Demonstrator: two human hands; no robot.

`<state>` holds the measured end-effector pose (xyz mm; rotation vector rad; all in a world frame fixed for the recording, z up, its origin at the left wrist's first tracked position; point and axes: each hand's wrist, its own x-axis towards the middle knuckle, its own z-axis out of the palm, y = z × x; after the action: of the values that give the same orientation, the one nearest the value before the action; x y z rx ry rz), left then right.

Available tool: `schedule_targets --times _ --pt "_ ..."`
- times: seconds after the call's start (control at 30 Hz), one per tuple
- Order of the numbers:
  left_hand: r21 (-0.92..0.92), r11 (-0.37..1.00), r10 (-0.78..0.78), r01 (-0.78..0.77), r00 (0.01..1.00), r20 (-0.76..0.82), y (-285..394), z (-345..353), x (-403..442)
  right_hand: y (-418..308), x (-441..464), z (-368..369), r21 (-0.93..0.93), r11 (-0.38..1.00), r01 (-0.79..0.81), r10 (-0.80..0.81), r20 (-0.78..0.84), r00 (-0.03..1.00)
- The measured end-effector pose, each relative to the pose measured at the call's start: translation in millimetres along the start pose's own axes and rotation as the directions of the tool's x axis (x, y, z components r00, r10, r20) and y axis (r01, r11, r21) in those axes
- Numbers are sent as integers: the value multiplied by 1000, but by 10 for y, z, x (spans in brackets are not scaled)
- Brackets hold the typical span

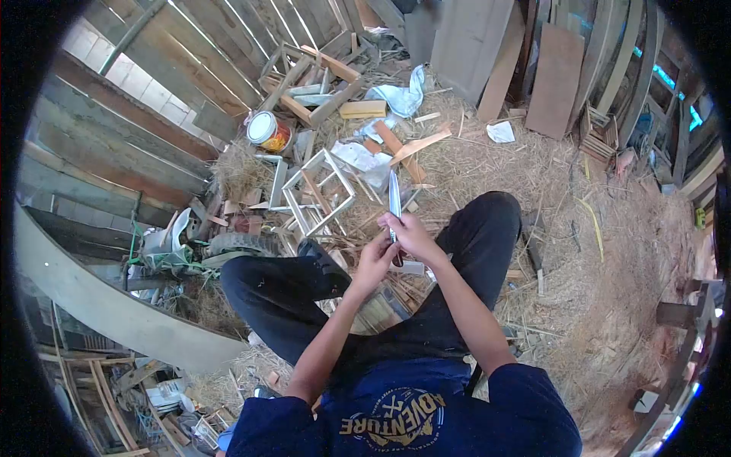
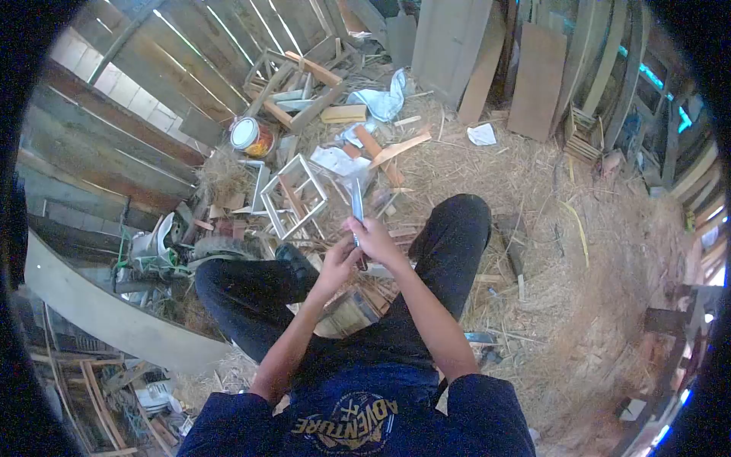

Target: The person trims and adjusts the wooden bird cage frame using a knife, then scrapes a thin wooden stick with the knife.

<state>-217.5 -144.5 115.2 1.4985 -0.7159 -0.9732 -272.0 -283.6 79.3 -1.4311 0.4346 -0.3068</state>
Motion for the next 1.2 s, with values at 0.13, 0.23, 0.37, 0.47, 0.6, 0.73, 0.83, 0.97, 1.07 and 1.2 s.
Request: schedule_targets --times 0.13,0.23,0.37,0.47,0.6,0.73,0.83,0.97,1.07,1.2 --pt "208 968 115 -140 985 125 -13 -98 103 -96 -126 -19 49 999 -4 9 -96 995" --pt "343 926 89 -159 973 211 45 -249 155 2 -45 -72 60 995 -73 81 -133 988" --pt "402 906 -1 -129 951 309 145 -526 327 49 21 -79 21 997 -71 74 -227 971" --pt "417 896 -23 -154 920 391 6 -781 476 -30 14 -21 69 987 -143 154 -214 965" --pt "363 929 -53 -71 946 319 42 -880 549 109 36 -18 -81 974 -214 189 -236 953" --pt "313 945 -3 -94 955 296 -110 -877 720 373 -75 -164 -256 955 -151 84 -256 963" --pt "361 925 10 -122 955 296 -25 -840 740 -170 -289 -312 -409 912 -45 -37 -191 981" --pt "382 917 -26 -110 942 333 -302 -841 815 -1009 -424 -685 -503 862 -70 -6 -147 989" --pt "348 936 -82 -56 926 369 -385 -846 810 -801 -329 -1231 -188 950 -250 204 -235 950" --pt "287 958 -120 28 943 310 -374 -791 823 -335 -340 -1571 -567 814 -124 -179 -450 875"
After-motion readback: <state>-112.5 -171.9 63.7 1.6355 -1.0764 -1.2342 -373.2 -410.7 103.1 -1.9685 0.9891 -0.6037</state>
